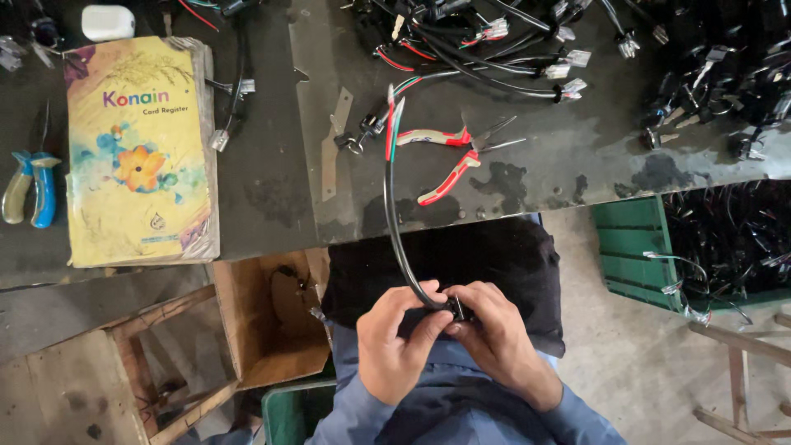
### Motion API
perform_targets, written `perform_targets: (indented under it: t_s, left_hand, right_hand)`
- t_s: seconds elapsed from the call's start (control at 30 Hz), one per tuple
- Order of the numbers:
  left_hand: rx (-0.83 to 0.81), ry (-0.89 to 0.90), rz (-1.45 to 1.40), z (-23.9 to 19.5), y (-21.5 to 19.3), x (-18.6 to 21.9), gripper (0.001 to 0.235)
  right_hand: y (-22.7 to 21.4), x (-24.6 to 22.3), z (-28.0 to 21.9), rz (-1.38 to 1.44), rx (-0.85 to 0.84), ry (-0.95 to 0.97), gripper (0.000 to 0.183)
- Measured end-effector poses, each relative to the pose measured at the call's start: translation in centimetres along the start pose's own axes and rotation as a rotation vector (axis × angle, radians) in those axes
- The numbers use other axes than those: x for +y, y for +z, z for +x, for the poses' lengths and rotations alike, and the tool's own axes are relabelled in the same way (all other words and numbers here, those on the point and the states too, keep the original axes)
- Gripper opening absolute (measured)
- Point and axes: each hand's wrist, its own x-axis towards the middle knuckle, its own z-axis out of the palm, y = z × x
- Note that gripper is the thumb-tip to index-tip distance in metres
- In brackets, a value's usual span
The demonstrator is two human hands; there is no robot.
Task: The person repeatedly picks up black electrical cables from a pile on a metal table, uses red-handled pliers to strip the outer insulation from the ends, and places the processed cables back onto the table. The task is performed continuously throughout the clip.
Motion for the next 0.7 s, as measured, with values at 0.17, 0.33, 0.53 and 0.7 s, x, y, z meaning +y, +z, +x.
perform_targets:
  t_s: [0.17, 0.33, 0.53, 0.7]
  left_hand:
    - [-0.105, -0.234, 0.019, -0.4, -0.6, -0.3, 0.041]
    - [-0.056, -0.069, 0.062, -1.4, 0.8, 0.7, 0.037]
    - [-0.276, -0.317, -0.276, 1.3, 0.4, 0.9, 0.045]
    - [-0.536, -0.196, -0.092, 1.4, 0.6, -1.6, 0.024]
  right_hand:
    - [-0.7, -0.4, 0.0, 0.165, -0.139, 0.22, 0.04]
    - [-1.0, -1.6, 0.7, -0.046, -0.092, 0.097, 0.04]
    - [-1.9, -0.9, 1.6, 0.007, -0.052, 0.057, 0.027]
    - [-1.4, 0.1, 0.4, 0.09, -0.121, 0.188, 0.025]
